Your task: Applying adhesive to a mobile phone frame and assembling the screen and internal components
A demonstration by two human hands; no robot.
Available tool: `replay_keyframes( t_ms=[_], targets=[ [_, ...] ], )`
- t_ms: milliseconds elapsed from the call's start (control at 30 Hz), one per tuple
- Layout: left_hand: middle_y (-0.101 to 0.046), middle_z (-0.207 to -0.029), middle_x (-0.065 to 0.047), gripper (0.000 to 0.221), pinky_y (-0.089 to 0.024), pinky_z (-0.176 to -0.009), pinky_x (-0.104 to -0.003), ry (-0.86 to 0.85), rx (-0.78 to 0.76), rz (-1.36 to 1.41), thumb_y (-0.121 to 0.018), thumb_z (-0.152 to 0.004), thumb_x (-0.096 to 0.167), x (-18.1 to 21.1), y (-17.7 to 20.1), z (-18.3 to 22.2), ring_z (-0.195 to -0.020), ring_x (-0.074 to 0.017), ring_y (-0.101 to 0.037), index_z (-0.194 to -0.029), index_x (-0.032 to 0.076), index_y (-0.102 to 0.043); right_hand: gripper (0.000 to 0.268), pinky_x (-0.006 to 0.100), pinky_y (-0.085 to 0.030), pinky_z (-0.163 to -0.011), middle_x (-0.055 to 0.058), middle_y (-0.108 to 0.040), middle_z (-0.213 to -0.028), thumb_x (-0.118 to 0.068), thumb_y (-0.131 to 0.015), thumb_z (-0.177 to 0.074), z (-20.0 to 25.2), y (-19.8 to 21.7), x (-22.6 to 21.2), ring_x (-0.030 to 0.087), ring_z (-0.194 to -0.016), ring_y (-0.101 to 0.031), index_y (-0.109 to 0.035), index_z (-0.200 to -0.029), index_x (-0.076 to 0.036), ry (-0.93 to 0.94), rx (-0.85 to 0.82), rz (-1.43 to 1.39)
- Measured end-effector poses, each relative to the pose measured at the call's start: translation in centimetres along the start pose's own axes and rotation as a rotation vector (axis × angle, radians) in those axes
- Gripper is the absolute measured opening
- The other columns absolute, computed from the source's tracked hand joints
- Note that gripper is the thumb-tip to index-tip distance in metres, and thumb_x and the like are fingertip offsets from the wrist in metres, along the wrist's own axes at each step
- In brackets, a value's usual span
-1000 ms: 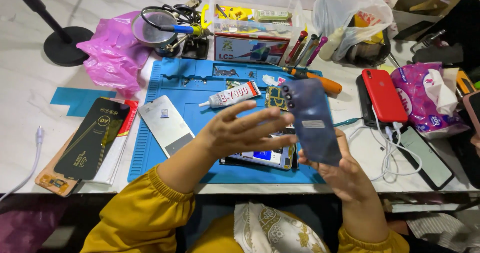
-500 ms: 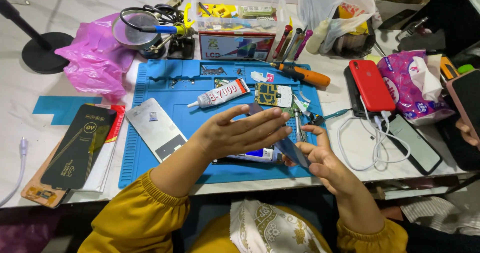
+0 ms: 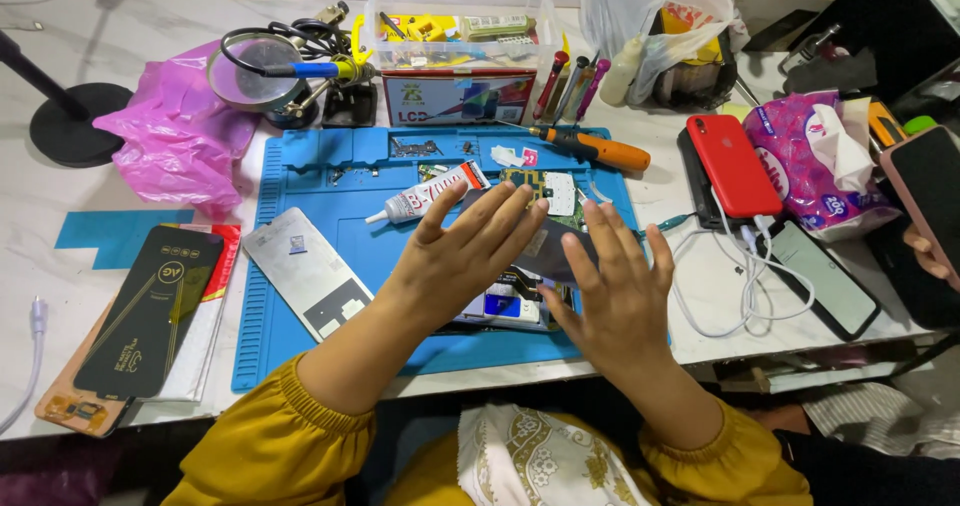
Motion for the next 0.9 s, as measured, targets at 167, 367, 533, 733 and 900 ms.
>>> replay_keyframes(
  t_ms=[167,367,533,733,900],
  targets=[
    [-0.07,-0.127,-0.003,0.035,-0.021,-0.124,-0.045,0.034,-0.041,0.009,-0.068,-0.096,0.006,-0.1,-0.7,0.4,-0.125,-0.0159,-0.062,-0.128,0.018,-0.07,0.062,0.064,-0.021,-0.117,0.021,-0.06,-0.147,-0.034,-0.074,-0.094,-0.5,-1.6,-0.1,0.036,-0.132,-0.061,-0.051,-0.147,-0.012,0.022,-0.02,0.093],
    [-0.061,-0.139,-0.005,0.063,-0.011,-0.125,-0.05,0.062,-0.17,0.062,-0.083,-0.075,0.023,-0.6,-1.6,1.2,-0.135,-0.0175,-0.054,-0.135,0.018,-0.063,0.052,0.064,-0.018,-0.118,0.023,-0.06,-0.144,-0.033,-0.068,-0.1,-0.2,-2.0,0.3,0.038,-0.129,-0.063,-0.053,-0.144,-0.012,0.032,-0.036,0.059],
    [-0.031,-0.169,-0.004,0.132,0.007,-0.126,-0.059,0.017,-0.302,-0.12,-0.079,-0.062,0.113,-4.0,-1.2,1.1,-0.157,-0.0188,-0.032,-0.164,0.039,-0.037,0.087,0.065,-0.023,-0.121,0.016,-0.059,-0.148,-0.026,-0.101,-0.074,0.5,-1.7,2.4,0.035,-0.138,-0.062,-0.047,-0.14,-0.013,-0.068,-0.188,0.07],
    [-0.075,-0.117,0.001,0.038,-0.007,-0.118,-0.056,0.455,0.075,0.384,-0.061,-0.108,0.031,-10.3,0.4,1.3,-0.128,-0.0283,-0.066,-0.076,0.011,-0.063,0.083,0.057,-0.012,-0.124,0.011,-0.064,-0.146,-0.039,-0.093,-0.075,2.5,-2.3,3.5,0.026,-0.135,-0.063,-0.049,-0.141,-0.013,-0.125,-0.294,-0.193],
    [-0.059,-0.135,-0.004,0.036,-0.015,-0.115,-0.057,0.513,-0.091,0.345,-0.071,-0.093,0.002,-10.6,-0.8,1.9,-0.13,-0.0302,-0.058,-0.124,0.02,-0.066,0.088,0.057,-0.021,-0.123,0.016,-0.057,-0.151,-0.037,-0.089,-0.078,2.7,-2.7,2.8,0.032,-0.139,-0.058,-0.039,-0.147,-0.017,-0.112,-0.3,-0.331]
  ],
)
Point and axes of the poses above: each hand's wrist, its own z-axis away from the middle knuckle, its own y-axis out of the back of the hand, x = y × z, the point moved 6 cm from there along -z, towards the middle knuckle
